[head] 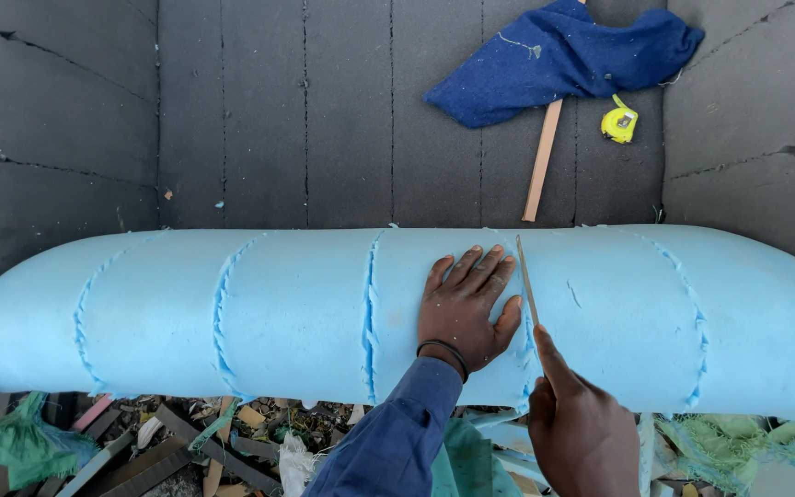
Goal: Cutting foam padding and applying adhesive to a chair frame during reupholstery.
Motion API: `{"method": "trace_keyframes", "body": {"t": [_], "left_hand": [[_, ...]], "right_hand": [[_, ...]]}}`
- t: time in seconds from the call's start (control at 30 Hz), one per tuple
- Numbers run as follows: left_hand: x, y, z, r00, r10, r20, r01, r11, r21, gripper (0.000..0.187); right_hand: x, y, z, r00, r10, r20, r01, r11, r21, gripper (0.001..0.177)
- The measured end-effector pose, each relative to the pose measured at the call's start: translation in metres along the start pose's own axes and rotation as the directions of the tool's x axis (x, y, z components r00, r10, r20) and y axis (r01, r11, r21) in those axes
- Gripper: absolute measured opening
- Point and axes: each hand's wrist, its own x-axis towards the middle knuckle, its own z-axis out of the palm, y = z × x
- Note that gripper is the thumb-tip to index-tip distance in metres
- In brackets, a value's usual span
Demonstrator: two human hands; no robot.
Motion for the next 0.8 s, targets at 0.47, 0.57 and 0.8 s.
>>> {"method": "trace_keyframes", "body": {"t": [0.47,0.57,0.8], "left_hand": [[-0.002,-0.004,0.008,1.000,-0.001,-0.002,0.001,1.000,0.019,0.060],[-0.003,-0.002,0.006,1.000,0.000,0.003,0.000,1.000,0.025,0.059],[-0.003,-0.005,0.011,1.000,0.006,-0.014,-0.006,1.000,0.022,0.059]], "right_hand": [[0.000,-0.008,-0.039,0.998,-0.018,0.062,0.025,0.995,-0.099,0.079],[0.016,-0.003,-0.021,0.994,-0.108,-0.026,0.107,0.993,-0.049,0.078],[-0.023,-0.007,-0.045,0.999,-0.029,0.045,0.034,0.991,-0.128,0.078]]}}
